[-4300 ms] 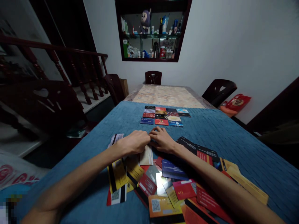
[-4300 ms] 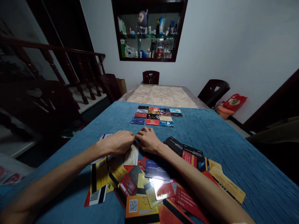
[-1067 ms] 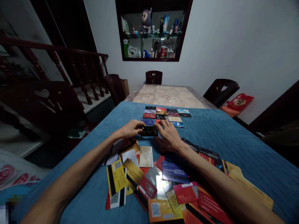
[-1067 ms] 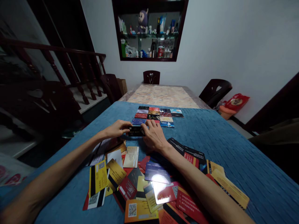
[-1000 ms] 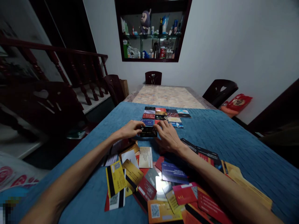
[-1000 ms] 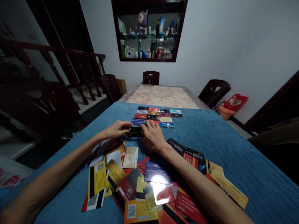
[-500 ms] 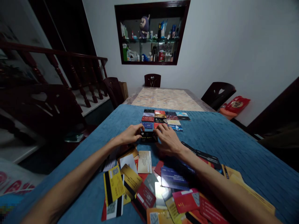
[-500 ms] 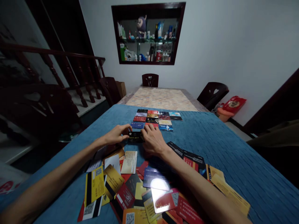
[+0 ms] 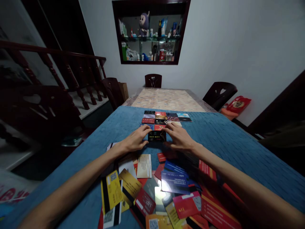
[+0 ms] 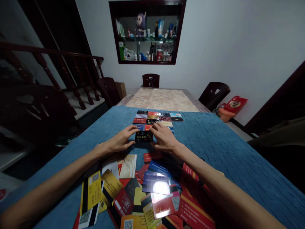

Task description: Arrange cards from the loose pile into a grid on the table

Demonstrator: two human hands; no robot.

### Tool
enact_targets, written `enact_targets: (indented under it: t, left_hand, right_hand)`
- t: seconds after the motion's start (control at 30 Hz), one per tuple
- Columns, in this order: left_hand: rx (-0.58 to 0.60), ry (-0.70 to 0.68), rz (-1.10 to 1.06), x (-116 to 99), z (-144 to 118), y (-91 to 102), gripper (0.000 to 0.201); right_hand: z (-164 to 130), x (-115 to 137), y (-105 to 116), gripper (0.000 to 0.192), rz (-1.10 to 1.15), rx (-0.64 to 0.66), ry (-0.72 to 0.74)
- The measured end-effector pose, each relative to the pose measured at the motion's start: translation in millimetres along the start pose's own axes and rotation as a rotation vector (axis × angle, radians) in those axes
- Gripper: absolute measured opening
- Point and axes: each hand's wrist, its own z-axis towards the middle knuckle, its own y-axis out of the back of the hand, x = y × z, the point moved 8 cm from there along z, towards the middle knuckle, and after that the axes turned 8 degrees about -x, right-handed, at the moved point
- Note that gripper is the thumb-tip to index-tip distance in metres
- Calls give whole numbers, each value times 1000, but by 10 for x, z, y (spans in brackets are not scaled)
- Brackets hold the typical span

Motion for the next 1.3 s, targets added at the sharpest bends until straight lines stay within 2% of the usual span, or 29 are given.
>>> enact_targets:
  t: [0.17,0.3,0.47,0.73,0.93,1.1,1.3]
  left_hand:
    - [13,-50,26,27,167,-33,52]
    - [1,-65,33,122,328,-96,46]
    - [-19,-48,56,290,542,-177,43]
    - [33,35,106,637,898,-414,37]
    - [110,165,129,814,1093,-549,40]
    - [171,243,204,949,1184,-649,45]
    - [179,244,237,1039,1242,-717,44]
  right_hand:
    - [39,-189,19,48,65,-48,33]
    - [99,-335,3,46,68,-63,44]
    - [198,-520,-46,44,17,-20,30]
    - [361,-970,-332,50,26,108,-83]
    - [408,-1266,-575,42,78,146,-190]
    - [426,-1418,-754,37,77,176,-231]
    - [448,-1465,-877,33,66,217,-248]
